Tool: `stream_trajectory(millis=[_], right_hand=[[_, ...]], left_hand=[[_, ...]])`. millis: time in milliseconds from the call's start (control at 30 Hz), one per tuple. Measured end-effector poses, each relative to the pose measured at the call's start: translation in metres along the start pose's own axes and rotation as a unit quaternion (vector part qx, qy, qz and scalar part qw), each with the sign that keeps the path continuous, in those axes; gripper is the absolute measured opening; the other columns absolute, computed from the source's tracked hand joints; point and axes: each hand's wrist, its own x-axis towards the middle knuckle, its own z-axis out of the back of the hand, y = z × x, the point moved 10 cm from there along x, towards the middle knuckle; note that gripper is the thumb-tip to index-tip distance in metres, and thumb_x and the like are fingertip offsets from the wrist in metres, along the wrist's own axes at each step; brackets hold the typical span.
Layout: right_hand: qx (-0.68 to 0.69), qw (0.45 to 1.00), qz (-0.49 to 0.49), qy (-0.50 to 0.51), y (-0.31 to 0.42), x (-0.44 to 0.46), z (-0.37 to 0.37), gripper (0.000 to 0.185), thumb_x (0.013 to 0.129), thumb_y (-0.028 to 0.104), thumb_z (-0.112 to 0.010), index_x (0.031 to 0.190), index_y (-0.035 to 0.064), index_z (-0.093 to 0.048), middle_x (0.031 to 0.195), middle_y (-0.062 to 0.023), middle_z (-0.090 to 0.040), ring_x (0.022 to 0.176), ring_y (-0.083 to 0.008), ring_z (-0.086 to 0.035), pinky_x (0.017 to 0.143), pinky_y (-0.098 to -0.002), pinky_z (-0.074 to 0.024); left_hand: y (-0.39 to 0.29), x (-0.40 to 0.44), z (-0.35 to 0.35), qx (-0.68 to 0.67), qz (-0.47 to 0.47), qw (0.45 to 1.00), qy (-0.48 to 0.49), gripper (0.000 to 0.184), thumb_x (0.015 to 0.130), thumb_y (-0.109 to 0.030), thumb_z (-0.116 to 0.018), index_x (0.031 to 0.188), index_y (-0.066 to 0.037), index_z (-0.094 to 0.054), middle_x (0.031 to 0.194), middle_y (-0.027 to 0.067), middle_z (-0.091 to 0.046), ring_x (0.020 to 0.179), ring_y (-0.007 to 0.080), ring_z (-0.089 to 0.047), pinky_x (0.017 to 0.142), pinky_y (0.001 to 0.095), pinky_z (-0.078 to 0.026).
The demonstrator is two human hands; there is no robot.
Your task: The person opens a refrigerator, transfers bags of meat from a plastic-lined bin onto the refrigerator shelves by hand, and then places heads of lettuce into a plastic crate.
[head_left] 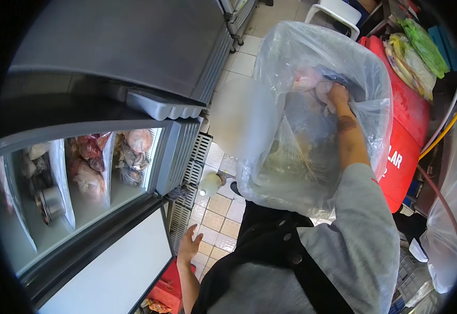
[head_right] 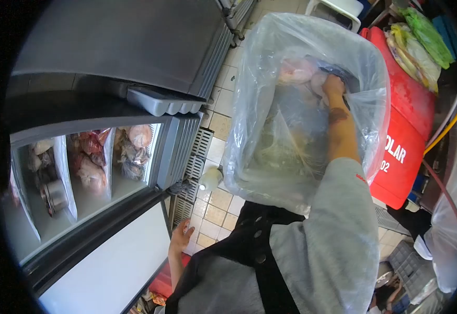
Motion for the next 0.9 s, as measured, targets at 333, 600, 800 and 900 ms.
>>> stream_trajectory(millis=[333, 600, 800, 900], right_hand=[[0.597, 0.768, -0.068, 0.22, 0.041, -0.165, 0.07, 0.031, 0.087, 0.011, -0.051, 0.116, 0.0044, -0.056, 0.1, -0.0115, -0.064, 0.084, -0.0222, -0.064, 0.066, -0.0379, -0.0553], [0.713, 0.692, 0.112, 0.016, 0.17, -0.4, 0.254, 0.04, 0.086, 0.004, -0.047, 0.126, 0.0014, -0.049, 0.112, -0.011, -0.06, 0.096, -0.0197, -0.062, 0.083, -0.0329, -0.0517], [0.655, 0.7, 0.28, 0.059, 0.339, -0.49, 0.178, 0.035, 0.086, 0.005, -0.054, 0.121, -0.0003, -0.053, 0.113, -0.0088, -0.06, 0.1, -0.0186, -0.06, 0.087, -0.0322, -0.0485], [0.447, 0.781, 0.435, 0.025, 0.435, -0.552, 0.159, 0.048, 0.075, -0.002, -0.056, 0.123, 0.0032, -0.053, 0.107, -0.0131, -0.058, 0.099, -0.0287, -0.059, 0.087, -0.0352, -0.0478]], left_hand=[[-0.015, 0.019, 0.036, -0.263, -0.105, 0.956, 0.074, 0.045, 0.089, -0.012, -0.059, 0.131, -0.003, -0.046, 0.126, 0.0101, -0.054, 0.113, 0.0192, -0.053, 0.094, 0.0321, -0.042], [-0.123, 0.012, 0.072, -0.439, -0.331, 0.806, 0.219, 0.062, 0.088, -0.016, -0.061, 0.141, -0.006, -0.031, 0.133, 0.0146, -0.048, 0.124, 0.0247, -0.045, 0.104, 0.0369, -0.035], [-0.145, 0.04, 0.077, -0.743, -0.261, 0.478, 0.389, 0.064, 0.089, -0.034, -0.06, 0.141, -0.011, -0.032, 0.134, 0.012, -0.047, 0.124, 0.0252, -0.045, 0.106, 0.0422, -0.034], [-0.084, 0.087, 0.084, -0.788, -0.186, 0.515, 0.283, 0.075, 0.083, -0.056, -0.058, 0.139, -0.012, -0.035, 0.134, 0.0121, -0.048, 0.121, 0.0284, -0.048, 0.104, 0.0462, -0.037]])
